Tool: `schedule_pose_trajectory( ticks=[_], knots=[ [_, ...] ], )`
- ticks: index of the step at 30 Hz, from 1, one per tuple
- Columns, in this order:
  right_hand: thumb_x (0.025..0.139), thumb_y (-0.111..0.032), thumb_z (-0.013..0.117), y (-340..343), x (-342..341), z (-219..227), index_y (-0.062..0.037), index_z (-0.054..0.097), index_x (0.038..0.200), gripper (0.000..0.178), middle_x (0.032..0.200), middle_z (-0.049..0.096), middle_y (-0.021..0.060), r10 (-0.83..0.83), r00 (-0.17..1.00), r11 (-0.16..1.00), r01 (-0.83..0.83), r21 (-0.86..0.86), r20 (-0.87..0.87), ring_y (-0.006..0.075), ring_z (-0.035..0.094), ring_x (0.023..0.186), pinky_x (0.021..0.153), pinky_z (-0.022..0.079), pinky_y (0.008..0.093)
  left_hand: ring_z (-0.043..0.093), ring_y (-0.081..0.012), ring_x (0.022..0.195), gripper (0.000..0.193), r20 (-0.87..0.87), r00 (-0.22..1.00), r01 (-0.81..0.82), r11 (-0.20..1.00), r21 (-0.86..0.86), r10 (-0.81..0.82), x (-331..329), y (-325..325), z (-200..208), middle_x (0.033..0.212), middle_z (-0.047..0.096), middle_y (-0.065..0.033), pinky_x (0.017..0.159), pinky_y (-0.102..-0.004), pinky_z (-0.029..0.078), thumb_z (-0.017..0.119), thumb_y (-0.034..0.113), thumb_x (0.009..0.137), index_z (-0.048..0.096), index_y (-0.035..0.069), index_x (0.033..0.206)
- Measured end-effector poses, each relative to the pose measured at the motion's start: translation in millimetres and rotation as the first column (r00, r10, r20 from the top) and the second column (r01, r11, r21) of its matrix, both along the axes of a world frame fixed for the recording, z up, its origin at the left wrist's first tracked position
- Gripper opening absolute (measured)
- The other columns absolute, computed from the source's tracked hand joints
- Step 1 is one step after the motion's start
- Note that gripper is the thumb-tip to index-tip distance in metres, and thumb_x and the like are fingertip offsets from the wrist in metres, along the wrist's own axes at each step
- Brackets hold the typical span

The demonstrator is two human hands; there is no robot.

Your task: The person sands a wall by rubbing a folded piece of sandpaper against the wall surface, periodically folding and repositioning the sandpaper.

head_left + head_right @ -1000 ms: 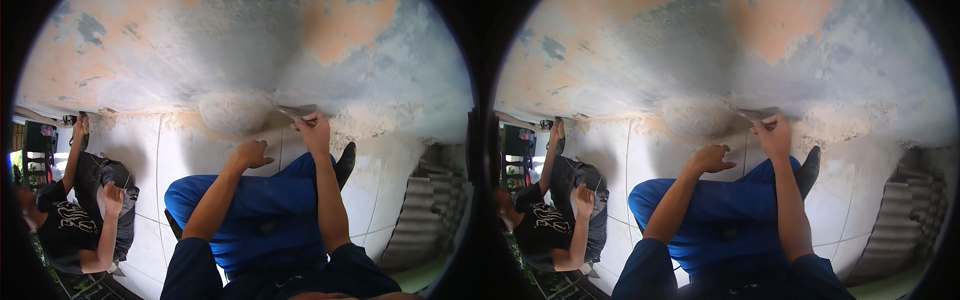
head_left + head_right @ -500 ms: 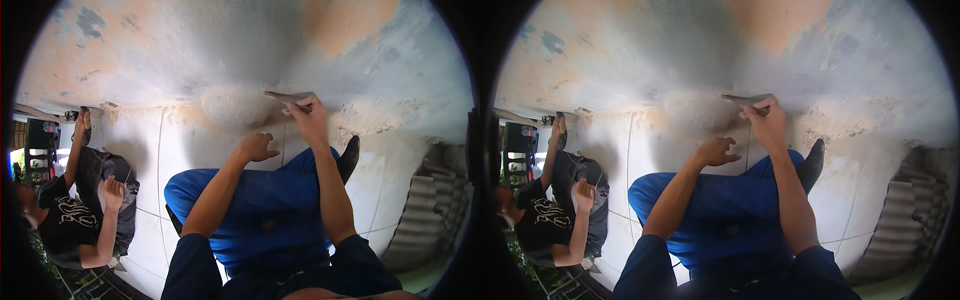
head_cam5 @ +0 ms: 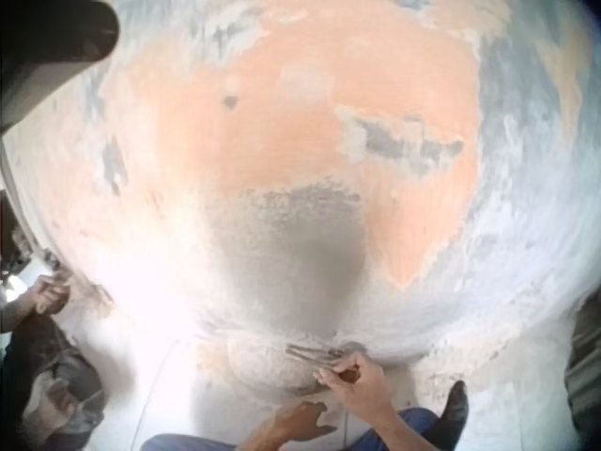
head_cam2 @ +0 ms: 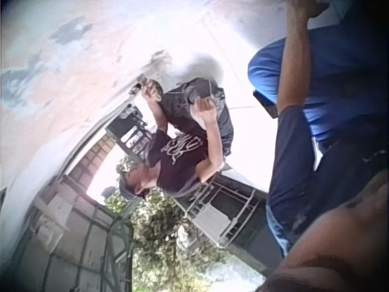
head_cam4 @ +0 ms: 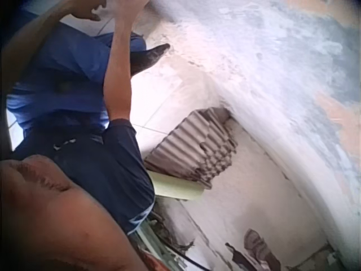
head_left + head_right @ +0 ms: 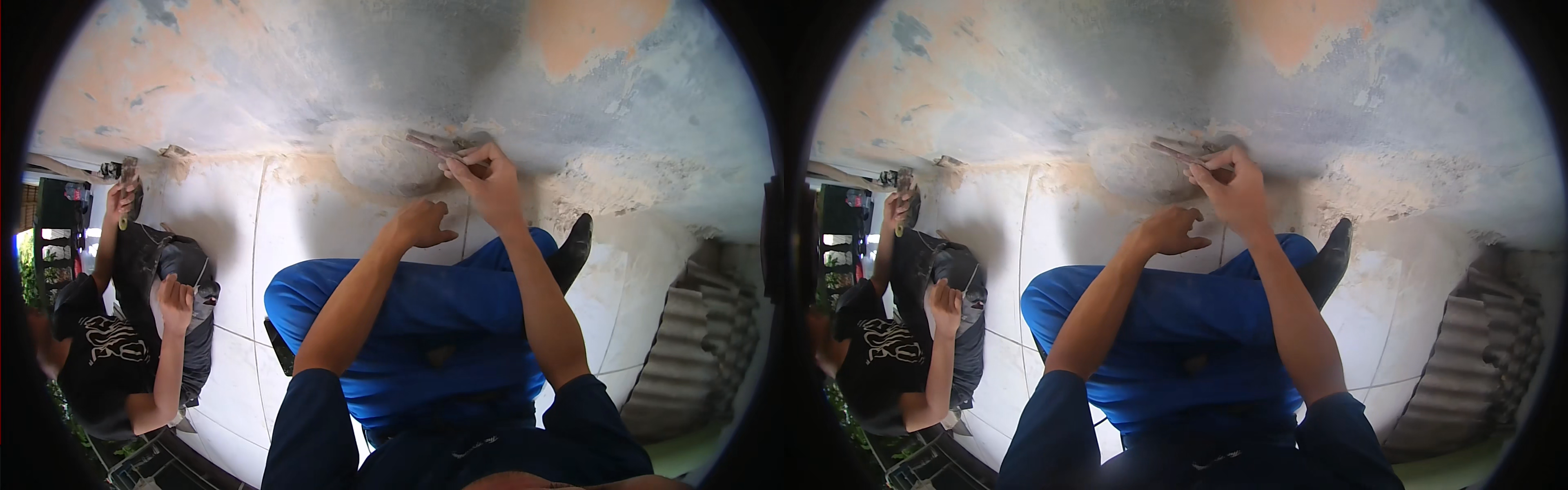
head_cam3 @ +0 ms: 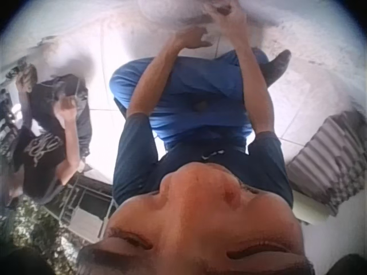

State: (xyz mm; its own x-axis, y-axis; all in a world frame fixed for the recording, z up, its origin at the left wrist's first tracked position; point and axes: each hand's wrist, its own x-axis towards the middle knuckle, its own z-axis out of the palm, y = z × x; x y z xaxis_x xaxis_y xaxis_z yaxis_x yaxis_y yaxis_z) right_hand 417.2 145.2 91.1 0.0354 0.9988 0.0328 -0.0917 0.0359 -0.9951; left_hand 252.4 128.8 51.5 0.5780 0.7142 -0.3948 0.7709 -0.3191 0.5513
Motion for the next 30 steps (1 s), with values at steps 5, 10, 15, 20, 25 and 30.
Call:
schedule_pose_trajectory(
  ticks=[5, 10, 15, 20, 25, 30],
  knots=[
    [0.096, -0.002, 0.069, 0, 19, -5, 0.0032, 0.051, 0.091, 0.020, 0.095, 0.070, 0.0184, -0.106, 0.897, 0.982, 0.161, -0.094, 0.428, 0.0243, 0.076, 0.090, 0.078, 0.062, 0.0303, 0.067, -0.0374, 0.112, 0.066, -0.019, 0.998, -0.058, 0.995, -0.084, 0.057, -7, 1, 1, 0.115, 0.071, -0.0230, 0.095, -0.0453, 0.052, 0.074, 0.047, 0.088, 0.062, -0.001, 0.131],
    [0.095, -0.003, 0.071, -6, 13, 10, 0.0030, 0.050, 0.094, 0.022, 0.093, 0.070, 0.0189, -0.059, 0.998, 0.984, 0.059, -0.168, 0.001, 0.0259, 0.077, 0.086, 0.071, 0.059, 0.0271, 0.066, -0.0373, 0.113, 0.067, -0.043, 0.999, -0.034, 0.997, -0.072, 0.031, 5, 2, 0, 0.116, 0.071, -0.0226, 0.095, -0.0449, 0.052, 0.074, 0.048, 0.089, 0.061, -0.001, 0.132],
    [0.094, -0.004, 0.071, 5, 9, -3, 0.0034, 0.051, 0.095, 0.022, 0.093, 0.069, 0.0178, -0.066, 0.986, 0.967, 0.100, -0.235, 0.151, 0.0268, 0.077, 0.086, 0.069, 0.058, 0.0275, 0.065, -0.0371, 0.116, 0.067, -0.009, 1.000, -0.021, 0.992, -0.121, 0.020, 6, 3, 6, 0.119, 0.070, -0.0223, 0.097, -0.0452, 0.052, 0.073, 0.048, 0.089, 0.061, -0.002, 0.132],
    [0.093, -0.005, 0.072, -4, 17, -2, 0.0064, 0.051, 0.097, 0.024, 0.095, 0.068, 0.0195, -0.178, 0.984, 0.891, 0.159, -0.425, -0.005, 0.0294, 0.077, 0.086, 0.068, 0.058, 0.0268, 0.066, -0.0359, 0.115, 0.066, -0.138, 0.990, -0.031, 0.996, -0.086, 0.019, -4, 4, 2, 0.120, 0.071, -0.0213, 0.098, -0.0441, 0.052, 0.073, 0.048, 0.089, 0.061, 0.000, 0.133],
    [0.093, -0.003, 0.072, 9, 0, 23, 0.0043, 0.051, 0.098, 0.023, 0.095, 0.066, 0.0177, -0.077, 0.984, 0.954, 0.026, -0.297, -0.162, 0.0286, 0.076, 0.087, 0.079, 0.063, 0.0304, 0.065, -0.0365, 0.117, 0.069, -0.044, 0.999, -0.036, 0.988, -0.150, 0.030, 13, -3, 14, 0.123, 0.069, -0.0227, 0.100, -0.0441, 0.051, 0.073, 0.049, 0.089, 0.060, -0.001, 0.135],
    [0.092, -0.005, 0.072, 4, 9, 0, 0.0081, 0.049, 0.096, 0.027, 0.096, 0.066, 0.0194, -0.125, 0.992, 0.950, 0.117, -0.290, -0.010, 0.0302, 0.077, 0.087, 0.068, 0.062, 0.0267, 0.065, -0.0368, 0.118, 0.068, -0.105, 0.994, -0.025, 0.997, -0.078, 0.017, 0, -4, 11, 0.123, 0.069, -0.0227, 0.099, -0.0443, 0.051, 0.073, 0.049, 0.089, 0.060, 0.000, 0.135]
  ],
)
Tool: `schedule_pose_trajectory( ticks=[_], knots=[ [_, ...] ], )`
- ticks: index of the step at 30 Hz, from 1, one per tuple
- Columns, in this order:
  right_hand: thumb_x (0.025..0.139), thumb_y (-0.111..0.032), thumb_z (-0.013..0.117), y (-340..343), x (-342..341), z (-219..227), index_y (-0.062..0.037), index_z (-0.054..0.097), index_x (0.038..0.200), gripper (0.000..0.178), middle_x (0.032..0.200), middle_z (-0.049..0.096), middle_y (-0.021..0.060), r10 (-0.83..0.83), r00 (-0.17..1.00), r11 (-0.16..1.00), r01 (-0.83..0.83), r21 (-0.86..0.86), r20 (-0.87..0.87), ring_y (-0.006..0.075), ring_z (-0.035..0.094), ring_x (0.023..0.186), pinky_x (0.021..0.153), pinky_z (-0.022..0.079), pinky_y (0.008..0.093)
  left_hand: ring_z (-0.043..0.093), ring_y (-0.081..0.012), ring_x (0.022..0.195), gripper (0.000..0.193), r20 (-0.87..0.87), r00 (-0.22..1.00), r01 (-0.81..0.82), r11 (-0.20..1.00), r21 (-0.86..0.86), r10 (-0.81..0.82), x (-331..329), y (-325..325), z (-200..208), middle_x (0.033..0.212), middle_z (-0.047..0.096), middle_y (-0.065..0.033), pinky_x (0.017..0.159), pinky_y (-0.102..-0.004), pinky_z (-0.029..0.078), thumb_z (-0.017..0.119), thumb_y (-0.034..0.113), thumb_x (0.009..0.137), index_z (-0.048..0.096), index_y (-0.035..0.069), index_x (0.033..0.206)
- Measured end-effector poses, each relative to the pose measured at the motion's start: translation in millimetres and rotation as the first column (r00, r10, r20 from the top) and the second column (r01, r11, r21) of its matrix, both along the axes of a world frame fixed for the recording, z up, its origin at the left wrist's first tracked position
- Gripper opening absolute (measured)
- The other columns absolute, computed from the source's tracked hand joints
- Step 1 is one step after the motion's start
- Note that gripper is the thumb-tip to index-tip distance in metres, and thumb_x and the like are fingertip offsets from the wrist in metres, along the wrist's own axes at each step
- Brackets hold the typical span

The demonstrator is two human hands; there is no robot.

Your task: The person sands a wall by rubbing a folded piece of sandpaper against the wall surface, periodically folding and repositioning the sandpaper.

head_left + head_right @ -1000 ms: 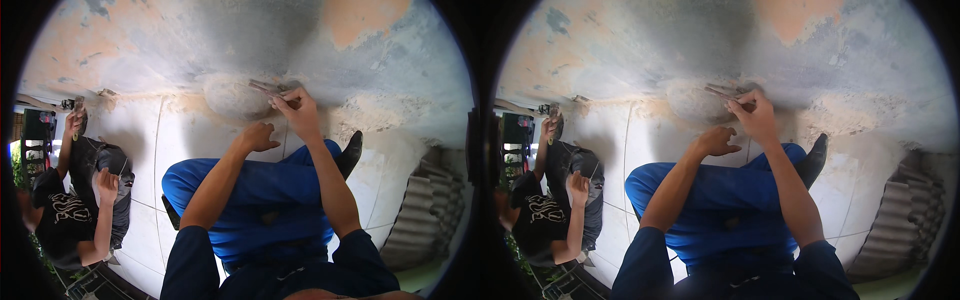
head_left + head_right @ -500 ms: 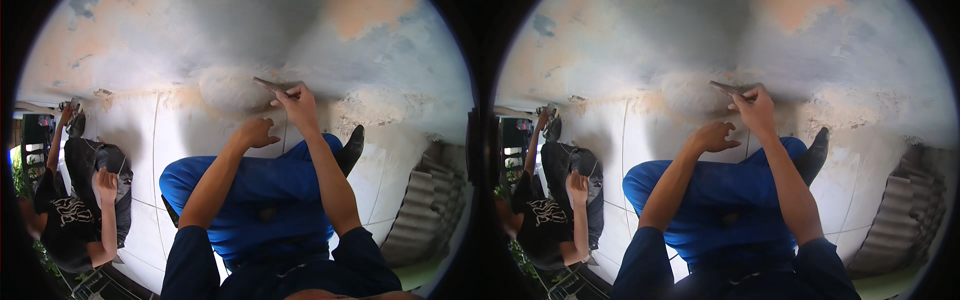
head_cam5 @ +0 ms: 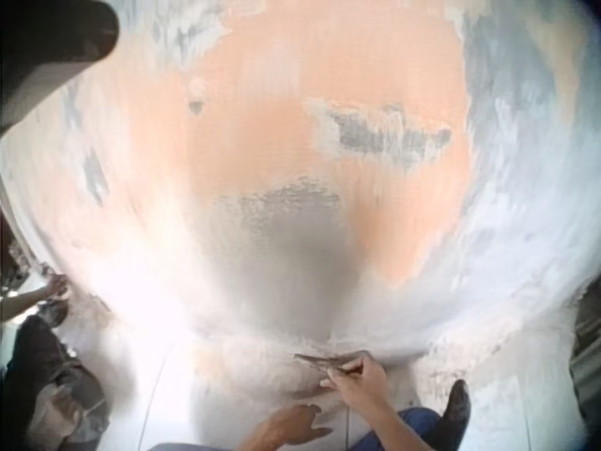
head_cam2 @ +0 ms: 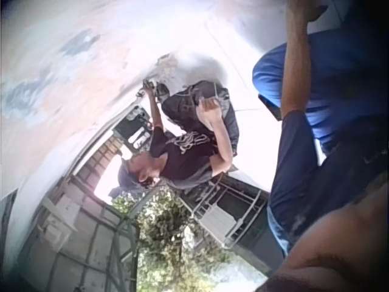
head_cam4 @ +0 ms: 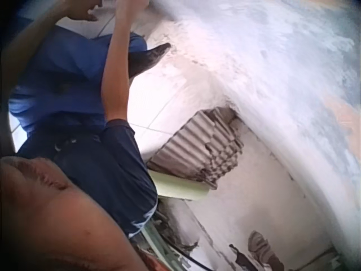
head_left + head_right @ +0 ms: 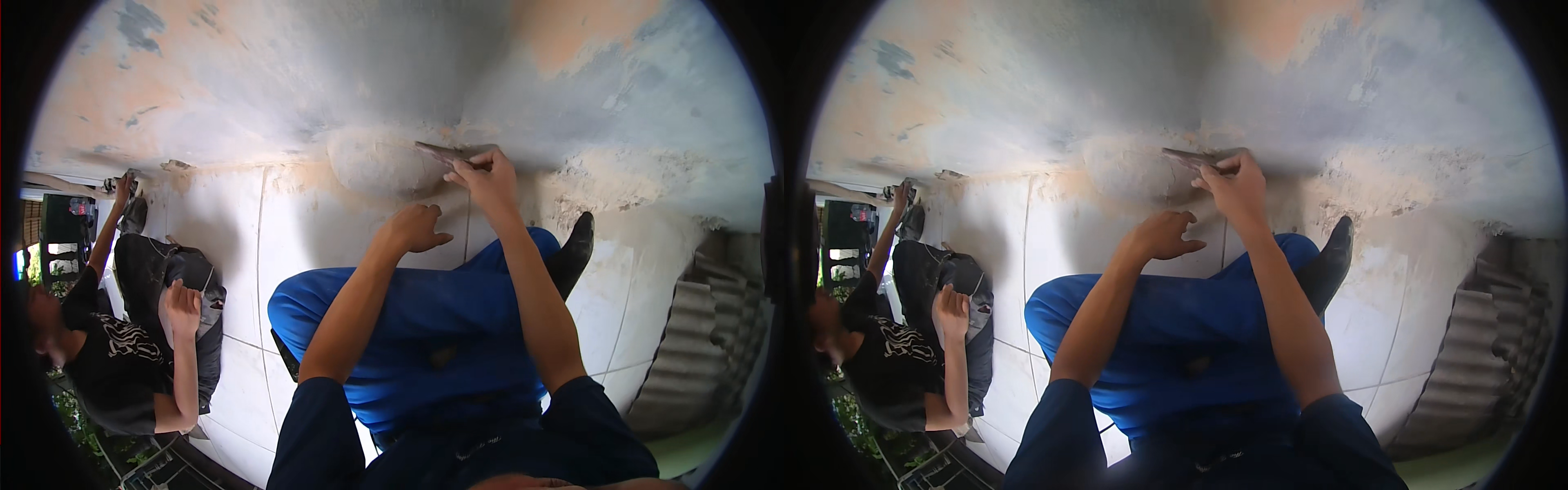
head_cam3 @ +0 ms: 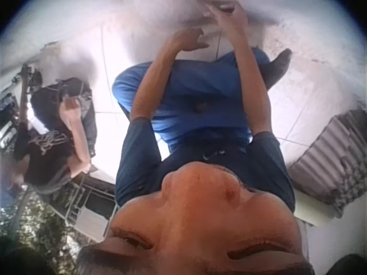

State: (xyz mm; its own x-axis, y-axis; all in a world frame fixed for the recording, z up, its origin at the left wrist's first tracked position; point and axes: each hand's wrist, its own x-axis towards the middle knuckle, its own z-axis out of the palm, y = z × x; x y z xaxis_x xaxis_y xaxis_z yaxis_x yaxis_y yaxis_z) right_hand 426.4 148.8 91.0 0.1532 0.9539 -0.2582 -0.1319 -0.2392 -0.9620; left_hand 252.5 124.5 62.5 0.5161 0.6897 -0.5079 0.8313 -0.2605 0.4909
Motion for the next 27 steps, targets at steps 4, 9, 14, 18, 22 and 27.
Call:
schedule_pose_trajectory(
  ticks=[4, 9, 14, 18, 22, 27],
  knots=[
    [0.095, -0.004, 0.069, -7, -8, 30, 0.0030, 0.051, 0.094, 0.020, 0.092, 0.063, 0.0143, 0.025, 0.963, 0.999, -0.036, -0.038, -0.267, 0.0285, 0.076, 0.090, 0.080, 0.063, 0.0252, 0.065, -0.0373, 0.117, 0.069, -0.001, 1.000, -0.024, 0.999, 0.025, 0.024, -1, -1, -1, 0.123, 0.069, -0.0228, 0.099, -0.0451, 0.051, 0.072, 0.050, 0.089, 0.060, -0.001, 0.135],
    [0.096, -0.004, 0.068, 1, -13, 39, 0.0015, 0.051, 0.094, 0.019, 0.091, 0.062, 0.0118, 0.093, 0.967, 0.995, -0.083, 0.049, -0.237, 0.0278, 0.075, 0.089, 0.083, 0.064, 0.0271, 0.064, -0.0373, 0.117, 0.069, 0.032, 0.999, 0.017, 0.999, -0.035, -0.016, 6, -1, 0, 0.122, 0.069, -0.0222, 0.099, -0.0457, 0.050, 0.073, 0.050, 0.089, 0.060, -0.001, 0.134],
    [0.094, -0.008, 0.072, -6, -18, 31, 0.0035, 0.050, 0.097, 0.024, 0.095, 0.060, 0.0099, 0.168, 0.973, 0.981, -0.149, 0.120, -0.160, 0.0266, 0.077, 0.088, 0.069, 0.061, 0.0239, 0.064, -0.0364, 0.119, 0.067, -0.016, 0.999, -0.035, 0.998, -0.050, 0.035, 6, -3, 4, 0.123, 0.069, -0.0216, 0.101, -0.0454, 0.050, 0.073, 0.048, 0.090, 0.060, -0.001, 0.134],
    [0.095, -0.005, 0.070, -10, -16, 35, 0.0048, 0.055, 0.103, 0.020, 0.096, 0.065, 0.0107, 0.161, 0.987, 0.972, -0.163, 0.167, 0.024, 0.0226, 0.077, 0.084, 0.069, 0.060, 0.0254, 0.063, -0.0354, 0.122, 0.065, 0.000, 1.000, -0.009, 0.999, -0.048, 0.009, 8, -1, 2, 0.125, 0.069, -0.0213, 0.102, -0.0452, 0.050, 0.073, 0.046, 0.090, 0.061, 0.000, 0.134],
    [0.095, -0.004, 0.069, -8, -14, 27, 0.0068, 0.063, 0.109, 0.019, 0.095, 0.071, 0.0130, 0.119, 0.981, 0.975, -0.144, 0.169, 0.152, 0.0184, 0.076, 0.079, 0.071, 0.059, 0.0257, 0.066, -0.0355, 0.118, 0.061, 0.026, 0.998, -0.057, 0.998, -0.017, 0.058, 4, -1, 1, 0.121, 0.070, -0.0213, 0.099, -0.0454, 0.052, 0.075, 0.043, 0.089, 0.063, 0.001, 0.132],
    [0.092, -0.008, 0.073, -4, 1, 18, 0.0041, 0.070, 0.104, 0.017, 0.088, 0.075, 0.0127, 0.247, 0.876, 0.951, -0.301, 0.069, 0.414, 0.0173, 0.076, 0.082, 0.070, 0.058, 0.0293, 0.073, -0.0348, 0.098, 0.048, 0.160, 0.973, -0.170, 0.985, 0.024, 0.164, 8, 13, 23, 0.108, 0.074, -0.0199, 0.084, -0.0442, 0.057, 0.076, 0.033, 0.089, 0.067, -0.001, 0.122]
  ],
)
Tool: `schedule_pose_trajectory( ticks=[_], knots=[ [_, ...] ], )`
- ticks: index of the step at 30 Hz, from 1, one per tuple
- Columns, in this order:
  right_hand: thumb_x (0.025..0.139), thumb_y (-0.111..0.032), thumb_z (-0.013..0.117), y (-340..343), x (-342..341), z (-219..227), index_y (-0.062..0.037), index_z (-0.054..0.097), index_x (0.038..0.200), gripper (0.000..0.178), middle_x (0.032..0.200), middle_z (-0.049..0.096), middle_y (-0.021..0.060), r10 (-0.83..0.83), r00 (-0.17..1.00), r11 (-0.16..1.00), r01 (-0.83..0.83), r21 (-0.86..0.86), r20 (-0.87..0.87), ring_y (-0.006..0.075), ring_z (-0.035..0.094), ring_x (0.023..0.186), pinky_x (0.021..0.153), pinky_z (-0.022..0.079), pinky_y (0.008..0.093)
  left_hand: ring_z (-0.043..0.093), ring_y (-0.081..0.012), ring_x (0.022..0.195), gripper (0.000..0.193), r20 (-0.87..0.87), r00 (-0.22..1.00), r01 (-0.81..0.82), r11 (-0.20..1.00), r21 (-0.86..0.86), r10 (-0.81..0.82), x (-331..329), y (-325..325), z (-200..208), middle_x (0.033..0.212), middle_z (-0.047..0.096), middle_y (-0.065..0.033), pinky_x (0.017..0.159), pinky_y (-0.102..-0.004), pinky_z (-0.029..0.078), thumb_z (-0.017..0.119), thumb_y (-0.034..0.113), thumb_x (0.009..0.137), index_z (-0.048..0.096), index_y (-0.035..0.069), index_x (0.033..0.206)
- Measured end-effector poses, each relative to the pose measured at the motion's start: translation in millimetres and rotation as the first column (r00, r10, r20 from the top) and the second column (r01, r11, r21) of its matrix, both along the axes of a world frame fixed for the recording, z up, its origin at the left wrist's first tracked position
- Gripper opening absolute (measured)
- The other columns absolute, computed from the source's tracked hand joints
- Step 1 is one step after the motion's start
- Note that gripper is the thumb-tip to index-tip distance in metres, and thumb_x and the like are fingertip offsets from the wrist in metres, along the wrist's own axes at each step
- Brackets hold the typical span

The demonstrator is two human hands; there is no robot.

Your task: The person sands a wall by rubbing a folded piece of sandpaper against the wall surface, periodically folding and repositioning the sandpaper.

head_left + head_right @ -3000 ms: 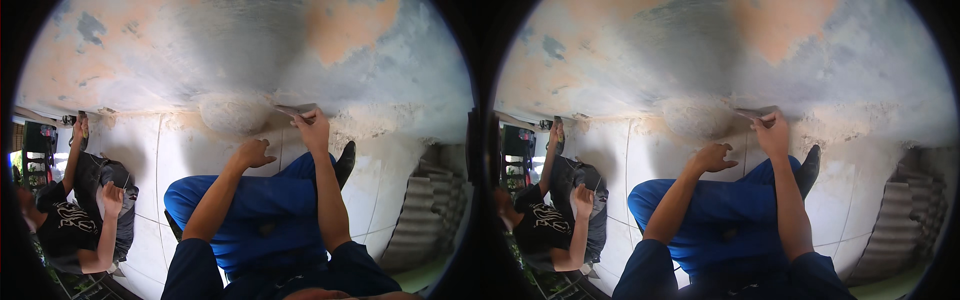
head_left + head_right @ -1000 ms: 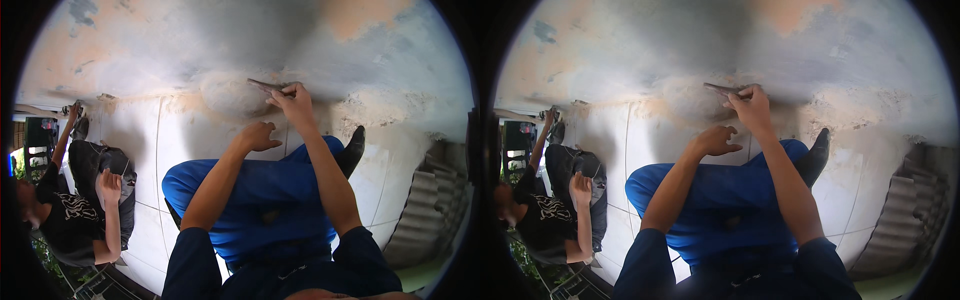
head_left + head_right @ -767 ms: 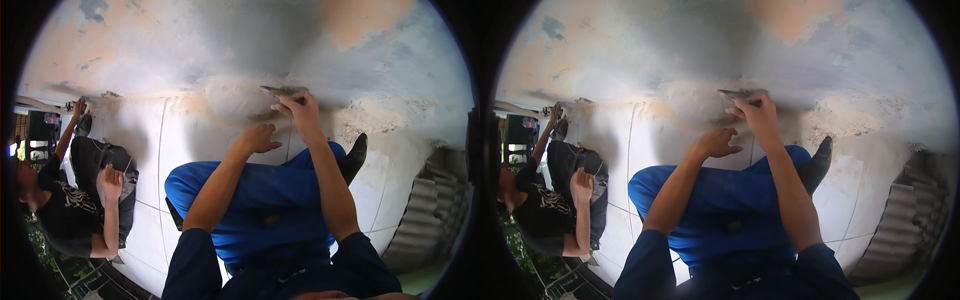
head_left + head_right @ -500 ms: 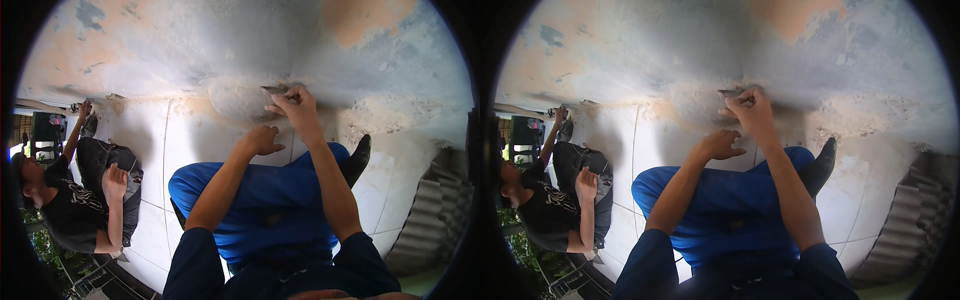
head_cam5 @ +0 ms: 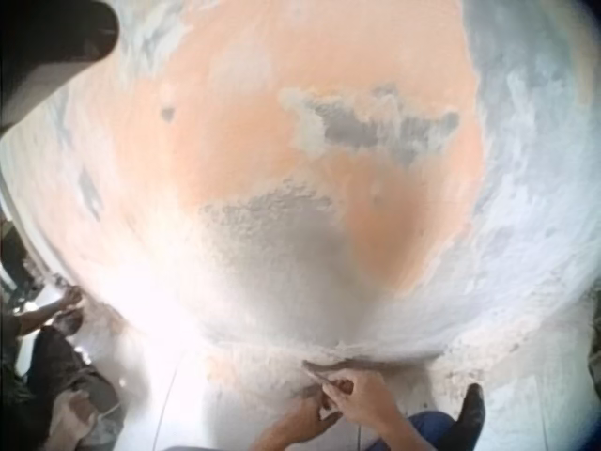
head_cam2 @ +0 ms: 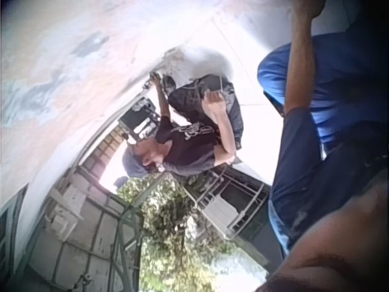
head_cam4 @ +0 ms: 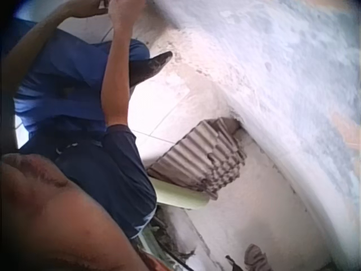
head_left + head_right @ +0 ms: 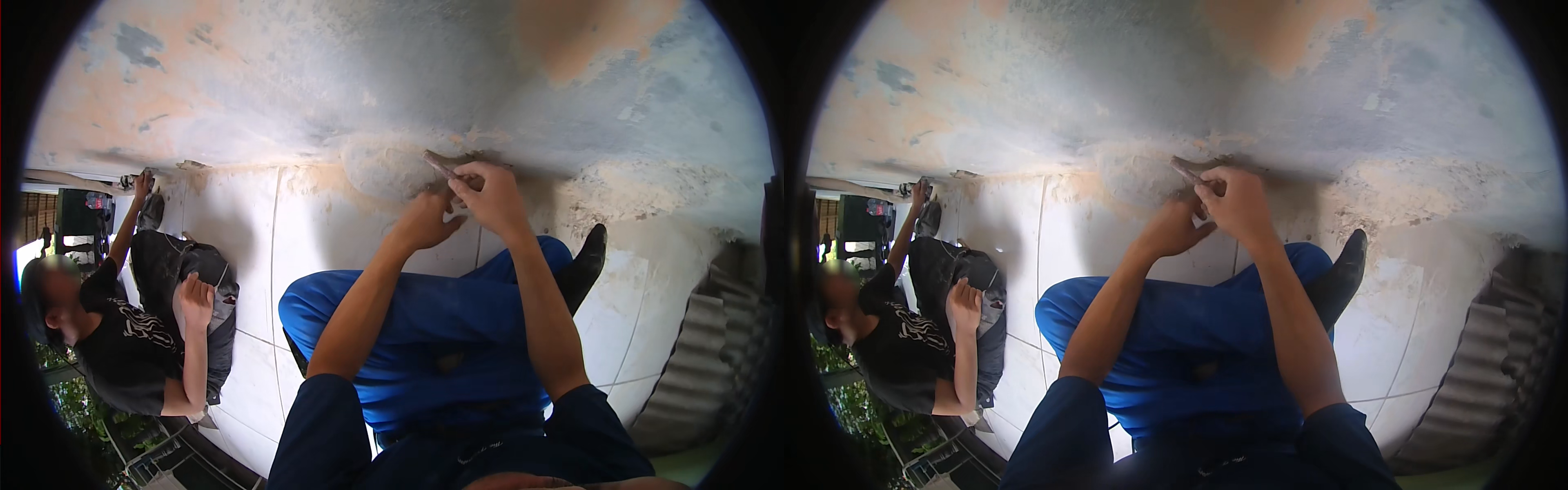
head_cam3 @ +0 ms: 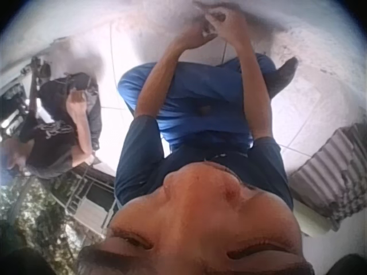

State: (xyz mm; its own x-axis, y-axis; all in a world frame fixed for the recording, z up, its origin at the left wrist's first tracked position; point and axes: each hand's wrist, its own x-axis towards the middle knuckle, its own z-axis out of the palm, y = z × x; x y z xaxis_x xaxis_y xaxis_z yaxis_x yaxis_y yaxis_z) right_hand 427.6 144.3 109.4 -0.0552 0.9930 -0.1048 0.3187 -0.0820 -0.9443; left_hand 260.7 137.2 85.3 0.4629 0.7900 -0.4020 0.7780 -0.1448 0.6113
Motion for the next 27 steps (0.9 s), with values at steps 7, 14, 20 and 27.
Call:
schedule_pose_trajectory(
  ticks=[7, 14, 20, 27],
  knots=[
    [0.087, -0.010, 0.079, -4, -2, -4, 0.0025, 0.070, 0.099, 0.020, 0.086, 0.075, 0.0115, 0.032, 0.999, 0.989, -0.037, 0.144, 0.035, 0.0154, 0.071, 0.075, 0.071, 0.056, 0.0294, 0.074, -0.0291, 0.081, 0.031, 0.464, 0.856, -0.333, 0.930, 0.156, 0.228, -6, 2, 16, 0.097, 0.074, -0.0172, 0.071, -0.0371, 0.058, 0.074, 0.007, 0.083, 0.066, -0.003, 0.111],
    [0.084, -0.007, 0.080, -19, -1, 2, 0.0006, 0.064, 0.093, 0.020, 0.084, 0.072, 0.0118, -0.040, 0.995, 0.964, 0.063, 0.258, -0.094, 0.0188, 0.070, 0.072, 0.066, 0.056, 0.0312, 0.066, -0.0101, 0.088, 0.021, 0.848, 0.305, -0.536, 0.814, -0.223, 0.433, 5, -19, 42, 0.090, 0.070, -0.0028, 0.078, -0.0249, 0.053, 0.070, 0.011, 0.098, 0.064, 0.002, 0.116],
    [0.081, -0.012, 0.086, -32, -15, 9, 0.0000, 0.062, 0.096, 0.031, 0.087, 0.068, 0.0094, 0.093, 0.967, 0.944, -0.010, 0.329, -0.238, 0.0170, 0.065, 0.075, 0.067, 0.054, 0.0300, 0.059, -0.0047, 0.080, 0.020, 0.856, 0.386, -0.646, 0.763, -0.014, 0.343, -7, -20, 51, 0.090, 0.067, -0.0003, 0.072, -0.0214, 0.049, 0.072, 0.008, 0.098, 0.067, -0.001, 0.115],
    [0.078, -0.025, 0.090, -30, -1, -7, -0.0025, 0.057, 0.118, 0.057, 0.108, 0.064, 0.0138, -0.011, 0.991, 0.970, 0.043, 0.237, -0.133, 0.0165, 0.063, 0.082, 0.074, 0.054, 0.0328, 0.062, -0.0051, 0.082, 0.023, 0.900, 0.431, -0.763, 0.560, 0.324, 0.067, 35, 2, 183, 0.094, 0.069, -0.0045, 0.078, -0.0209, 0.050, 0.074, -0.003, 0.092, 0.067, -0.004, 0.114]
  ],
)
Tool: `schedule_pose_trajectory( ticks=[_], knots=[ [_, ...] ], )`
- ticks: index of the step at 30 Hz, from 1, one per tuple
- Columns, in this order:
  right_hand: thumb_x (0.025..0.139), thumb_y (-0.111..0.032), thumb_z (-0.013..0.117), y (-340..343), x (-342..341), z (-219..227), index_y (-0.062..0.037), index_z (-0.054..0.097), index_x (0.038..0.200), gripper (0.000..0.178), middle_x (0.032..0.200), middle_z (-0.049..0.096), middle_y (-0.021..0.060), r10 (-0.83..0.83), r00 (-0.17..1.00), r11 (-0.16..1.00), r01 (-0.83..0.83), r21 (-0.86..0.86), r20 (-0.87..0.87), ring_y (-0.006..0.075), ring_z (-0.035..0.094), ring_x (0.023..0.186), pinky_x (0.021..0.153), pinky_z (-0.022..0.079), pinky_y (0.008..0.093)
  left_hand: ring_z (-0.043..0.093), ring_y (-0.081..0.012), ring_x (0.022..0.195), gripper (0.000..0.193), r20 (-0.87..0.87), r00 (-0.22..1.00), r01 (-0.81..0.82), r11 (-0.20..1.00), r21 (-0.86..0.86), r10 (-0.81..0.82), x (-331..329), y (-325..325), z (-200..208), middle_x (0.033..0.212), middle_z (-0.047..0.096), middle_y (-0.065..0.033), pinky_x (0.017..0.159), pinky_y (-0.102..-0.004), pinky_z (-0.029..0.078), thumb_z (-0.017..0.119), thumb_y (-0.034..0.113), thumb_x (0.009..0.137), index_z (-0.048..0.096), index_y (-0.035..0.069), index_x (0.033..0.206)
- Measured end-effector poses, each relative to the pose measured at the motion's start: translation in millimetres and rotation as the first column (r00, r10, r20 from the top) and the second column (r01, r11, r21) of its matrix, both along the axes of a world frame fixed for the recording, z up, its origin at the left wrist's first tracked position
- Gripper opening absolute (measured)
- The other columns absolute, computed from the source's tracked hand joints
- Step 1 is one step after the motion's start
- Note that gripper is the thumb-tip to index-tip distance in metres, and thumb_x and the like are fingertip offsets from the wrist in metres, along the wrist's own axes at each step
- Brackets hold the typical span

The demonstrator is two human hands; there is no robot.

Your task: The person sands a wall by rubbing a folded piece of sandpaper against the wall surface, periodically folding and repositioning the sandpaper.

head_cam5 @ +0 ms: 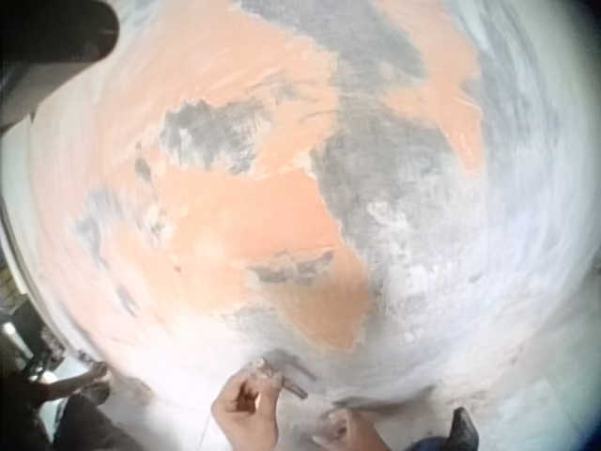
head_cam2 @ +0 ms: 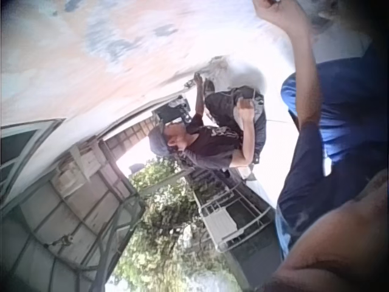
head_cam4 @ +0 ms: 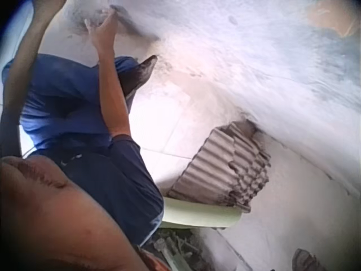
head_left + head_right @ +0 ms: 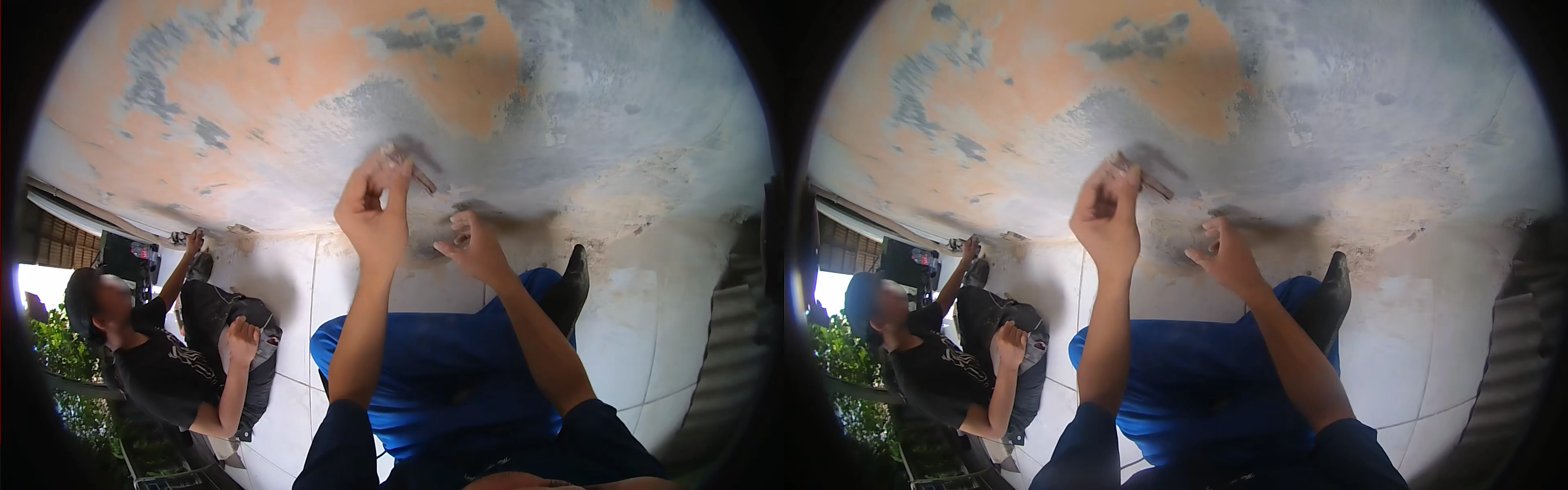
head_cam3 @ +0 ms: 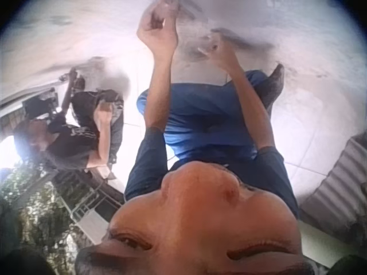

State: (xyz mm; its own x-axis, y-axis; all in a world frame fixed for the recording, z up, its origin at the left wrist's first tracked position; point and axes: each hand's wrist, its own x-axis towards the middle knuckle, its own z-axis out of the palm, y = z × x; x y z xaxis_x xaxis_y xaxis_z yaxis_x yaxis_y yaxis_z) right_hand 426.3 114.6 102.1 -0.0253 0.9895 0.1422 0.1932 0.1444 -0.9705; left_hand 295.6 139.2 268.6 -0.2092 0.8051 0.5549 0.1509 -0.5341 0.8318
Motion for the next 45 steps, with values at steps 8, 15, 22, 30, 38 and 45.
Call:
schedule_pose_trajectory(
  ticks=[8, 15, 22, 30, 38, 45],
  knots=[
    [0.080, -0.024, 0.085, 4, -2, -14, -0.0008, 0.056, 0.121, 0.056, 0.117, 0.062, 0.0172, 0.098, 0.978, 0.994, -0.087, -0.069, 0.185, 0.0303, 0.063, 0.103, 0.091, 0.052, 0.0419, 0.063, -0.0065, 0.081, 0.036, -0.010, 0.994, -0.098, 0.963, 0.251, 0.104, 28, 38, 45, 0.090, 0.069, -0.0053, 0.079, -0.0206, 0.051, 0.077, -0.002, 0.090, 0.061, 0.000, 0.122],
    [0.080, -0.023, 0.084, -3, -3, -1, -0.0010, 0.056, 0.123, 0.055, 0.128, 0.054, 0.0196, 0.190, 0.966, 0.974, -0.163, -0.159, 0.172, 0.0330, 0.060, 0.109, 0.094, 0.051, 0.0418, 0.059, -0.0061, 0.079, 0.037, -0.016, 0.986, -0.151, 0.944, 0.293, 0.163, 38, 51, 35, 0.091, 0.065, -0.0045, 0.072, -0.0200, 0.049, 0.078, -0.002, 0.090, 0.060, 0.000, 0.122],
    [0.081, -0.027, 0.082, -2, -7, 7, -0.0017, 0.054, 0.126, 0.058, 0.129, 0.051, 0.0212, 0.252, 0.943, 0.956, -0.209, -0.205, 0.216, 0.0355, 0.059, 0.114, 0.099, 0.049, 0.0419, 0.057, -0.0062, 0.079, 0.040, -0.036, 0.976, -0.187, 0.910, 0.371, 0.215, 47, 54, 30, 0.091, 0.063, -0.0021, 0.077, -0.0214, 0.050, 0.077, -0.004, 0.089, 0.059, 0.000, 0.125],
    [0.081, -0.026, 0.082, 2, -6, 5, -0.0018, 0.053, 0.126, 0.059, 0.129, 0.051, 0.0218, 0.282, 0.931, 0.948, -0.234, -0.215, 0.231, 0.0380, 0.059, 0.112, 0.097, 0.050, 0.0428, 0.061, -0.0082, 0.080, 0.037, -0.089, 0.960, -0.203, 0.881, 0.427, 0.264, 45, 61, 38, 0.095, 0.065, -0.0059, 0.073, -0.0222, 0.052, 0.076, -0.007, 0.089, 0.062, -0.003, 0.123],
    [0.081, -0.027, 0.084, -2, -15, 1, 0.0019, 0.052, 0.124, 0.061, 0.127, 0.052, 0.0237, 0.278, 0.919, 0.959, -0.248, -0.136, 0.280, 0.0412, 0.061, 0.113, 0.096, 0.051, 0.0460, 0.066, -0.0118, 0.080, 0.027, -0.116, 0.935, -0.251, 0.856, 0.452, 0.336, 38, 65, -3, 0.095, 0.069, -0.0125, 0.070, -0.0250, 0.056, 0.071, -0.006, 0.093, 0.063, -0.005, 0.119],
    [0.083, -0.027, 0.082, -1, -12, 6, 0.0021, 0.052, 0.125, 0.059, 0.129, 0.051, 0.0246, 0.314, 0.906, 0.945, -0.270, -0.185, 0.282, 0.0414, 0.060, 0.115, 0.097, 0.052, 0.0460, 0.066, -0.0158, 0.068, 0.020, -0.302, 0.890, -0.129, 0.825, 0.551, 0.341, 38, 67, 26, 0.095, 0.068, -0.0155, 0.059, -0.0279, 0.057, 0.067, -0.009, 0.094, 0.062, -0.005, 0.113]
  ],
)
